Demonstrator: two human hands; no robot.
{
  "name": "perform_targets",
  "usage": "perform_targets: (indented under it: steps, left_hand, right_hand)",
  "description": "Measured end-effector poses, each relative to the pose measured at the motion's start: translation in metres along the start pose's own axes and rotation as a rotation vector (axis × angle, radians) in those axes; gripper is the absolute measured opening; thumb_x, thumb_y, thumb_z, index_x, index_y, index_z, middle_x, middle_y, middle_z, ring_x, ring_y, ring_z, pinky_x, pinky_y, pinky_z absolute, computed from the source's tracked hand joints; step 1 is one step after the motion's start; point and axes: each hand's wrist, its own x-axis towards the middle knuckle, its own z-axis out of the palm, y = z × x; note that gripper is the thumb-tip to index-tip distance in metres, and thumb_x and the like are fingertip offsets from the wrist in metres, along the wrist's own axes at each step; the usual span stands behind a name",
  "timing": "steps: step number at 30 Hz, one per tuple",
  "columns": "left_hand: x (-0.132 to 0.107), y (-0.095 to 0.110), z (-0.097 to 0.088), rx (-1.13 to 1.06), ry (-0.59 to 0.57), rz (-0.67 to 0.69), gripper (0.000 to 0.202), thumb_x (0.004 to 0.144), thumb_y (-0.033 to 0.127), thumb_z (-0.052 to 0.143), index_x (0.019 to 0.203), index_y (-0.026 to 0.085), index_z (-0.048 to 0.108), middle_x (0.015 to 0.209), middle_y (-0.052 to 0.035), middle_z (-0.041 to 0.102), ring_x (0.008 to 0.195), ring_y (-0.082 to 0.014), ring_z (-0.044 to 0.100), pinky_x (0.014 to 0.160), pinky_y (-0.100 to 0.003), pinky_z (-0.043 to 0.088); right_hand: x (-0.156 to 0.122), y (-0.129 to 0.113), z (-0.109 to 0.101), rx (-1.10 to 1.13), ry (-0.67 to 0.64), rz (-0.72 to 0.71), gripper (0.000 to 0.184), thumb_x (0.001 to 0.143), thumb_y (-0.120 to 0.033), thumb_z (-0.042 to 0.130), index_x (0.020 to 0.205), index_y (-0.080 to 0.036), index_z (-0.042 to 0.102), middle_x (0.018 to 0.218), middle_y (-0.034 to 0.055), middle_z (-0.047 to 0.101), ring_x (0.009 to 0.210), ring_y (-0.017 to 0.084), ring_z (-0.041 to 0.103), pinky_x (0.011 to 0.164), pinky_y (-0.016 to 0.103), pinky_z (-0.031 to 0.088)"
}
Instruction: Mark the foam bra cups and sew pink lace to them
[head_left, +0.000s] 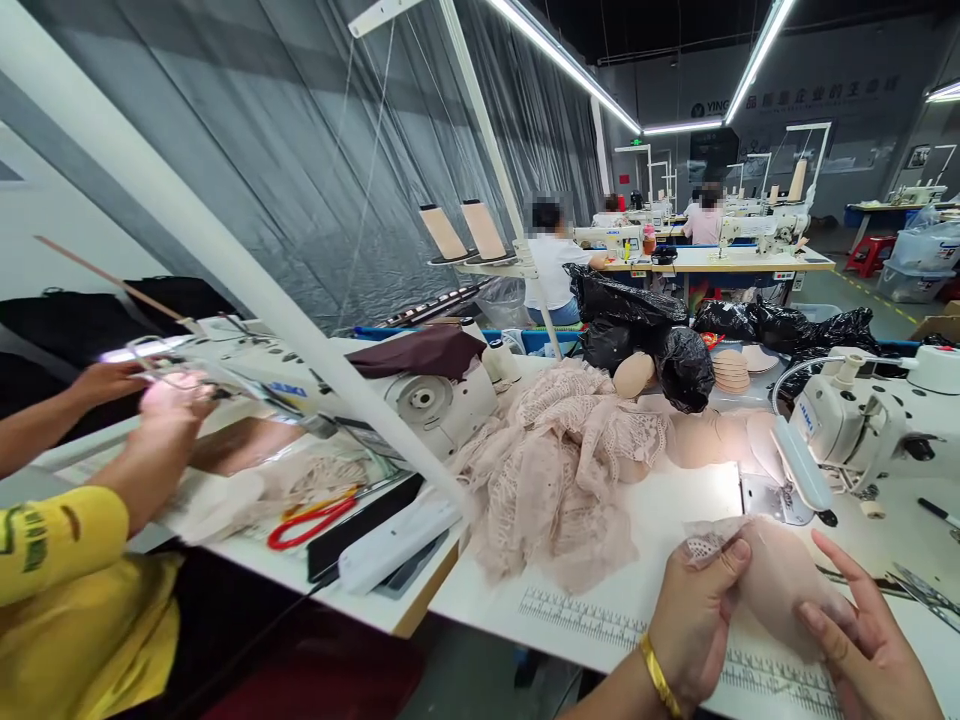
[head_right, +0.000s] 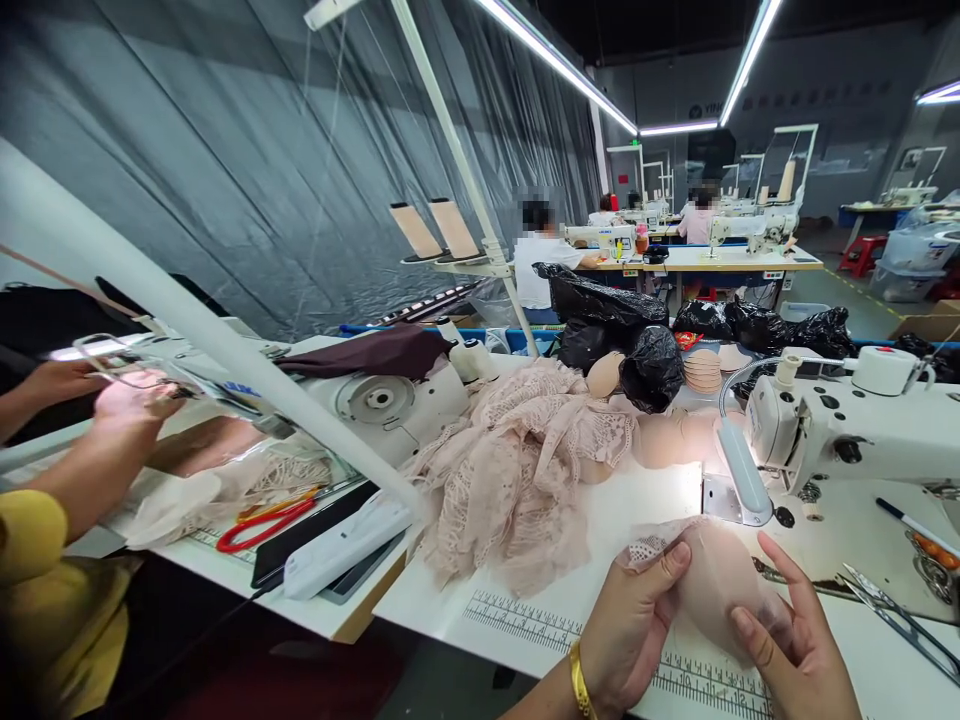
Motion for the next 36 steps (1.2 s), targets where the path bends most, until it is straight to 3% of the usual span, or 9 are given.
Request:
perform_targets:
  steps: [8, 12, 14, 16, 19, 21, 23, 28, 36]
  left_hand:
    - [0.005, -0.002, 0.01, -0.009, -0.07, -0.197, 0.049, 0.066, 0.038, 0.101, 0.103, 0.012, 0.084, 0.109, -0.0161, 0.081, 0.103, -0.0294, 0.073, 0.105, -0.042, 0.055]
    - [0.009, 0.013, 0.014, 0.028, -0.117, -0.217, 0.042, 0.067, 0.038, 0.099, 0.098, 0.015, 0.083, 0.105, -0.0113, 0.08, 0.099, -0.0235, 0.071, 0.101, -0.036, 0.054]
    - [0.01, 0.03, 0.013, 0.182, -0.336, -0.236, 0.04, 0.072, 0.042, 0.095, 0.102, 0.017, 0.083, 0.104, -0.0094, 0.079, 0.098, -0.024, 0.072, 0.099, -0.037, 0.053]
    - [0.014, 0.045, 0.01, 0.53, -0.715, -0.213, 0.03, 0.079, 0.042, 0.089, 0.1, 0.021, 0.082, 0.102, -0.0075, 0.079, 0.1, -0.0269, 0.072, 0.103, -0.041, 0.05]
    - [0.031, 0.053, 0.004, 1.234, -1.196, 0.141, 0.012, 0.091, 0.027, 0.074, 0.08, 0.023, 0.077, 0.098, -0.0057, 0.079, 0.105, -0.0294, 0.069, 0.113, -0.049, 0.037]
    - [0.05, 0.047, 0.001, 1.592, -1.316, 0.45, 0.02, 0.091, 0.013, 0.067, 0.073, 0.02, 0.072, 0.104, -0.0069, 0.079, 0.11, -0.0296, 0.067, 0.114, -0.052, 0.029]
    - [0.072, 0.04, 0.001, 1.767, -1.381, 0.565, 0.018, 0.084, 0.005, 0.067, 0.078, 0.02, 0.074, 0.11, -0.0074, 0.08, 0.112, -0.0291, 0.066, 0.111, -0.053, 0.028]
    - [0.103, 0.031, -0.002, 1.773, -1.339, 0.473, 0.026, 0.073, 0.004, 0.073, 0.088, 0.024, 0.08, 0.112, -0.0045, 0.079, 0.102, -0.027, 0.07, 0.11, -0.053, 0.031]
    - [0.082, 0.012, -0.012, 1.734, -1.082, 0.421, 0.03, 0.069, 0.011, 0.076, 0.094, 0.026, 0.081, 0.125, -0.0076, 0.075, 0.105, -0.0338, 0.067, 0.11, -0.062, 0.029]
  right_hand:
    - [-0.009, -0.001, 0.01, -0.116, 0.068, -0.041, 0.103, 0.083, -0.061, 0.088, 0.167, -0.031, 0.037, 0.121, 0.0079, 0.083, 0.109, 0.028, 0.079, 0.094, 0.034, 0.063]
    - [-0.008, 0.004, -0.01, -0.305, 0.016, -0.132, 0.097, 0.088, -0.06, 0.082, 0.168, -0.027, 0.038, 0.126, 0.0116, 0.08, 0.107, 0.029, 0.079, 0.089, 0.033, 0.065]
    - [0.0, 0.001, -0.028, -0.464, -0.045, -0.239, 0.085, 0.093, -0.057, 0.077, 0.165, -0.027, 0.044, 0.132, 0.0127, 0.077, 0.108, 0.027, 0.079, 0.09, 0.031, 0.064]
    - [0.015, -0.01, -0.046, -0.667, -0.154, -0.437, 0.064, 0.097, -0.05, 0.071, 0.156, -0.028, 0.058, 0.129, 0.0116, 0.078, 0.108, 0.026, 0.079, 0.092, 0.031, 0.063]
    - [0.049, -0.04, -0.057, -1.047, -0.499, -0.79, 0.025, 0.103, -0.03, 0.06, 0.119, -0.035, 0.08, 0.11, 0.0037, 0.083, 0.1, 0.024, 0.077, 0.092, 0.033, 0.062]
    - [0.071, -0.058, -0.054, -1.254, -0.606, -0.95, 0.032, 0.106, -0.019, 0.053, 0.113, -0.035, 0.08, 0.113, 0.0025, 0.083, 0.104, 0.023, 0.075, 0.098, 0.037, 0.059]
    - [0.088, -0.068, -0.047, -1.376, -0.611, -1.025, 0.036, 0.105, -0.012, 0.05, 0.112, -0.032, 0.08, 0.117, 0.0041, 0.083, 0.108, 0.023, 0.073, 0.093, 0.035, 0.06]
    - [0.099, -0.063, -0.05, -1.457, -0.542, -1.011, 0.057, 0.096, 0.003, 0.042, 0.123, -0.031, 0.079, 0.128, 0.0037, 0.08, 0.127, 0.023, 0.069, 0.093, 0.033, 0.06]
    - [0.096, -0.059, -0.061, -1.425, -0.486, -0.86, 0.049, 0.1, -0.008, 0.045, 0.125, -0.033, 0.078, 0.128, 0.0021, 0.08, 0.116, 0.025, 0.072, 0.09, 0.035, 0.06]
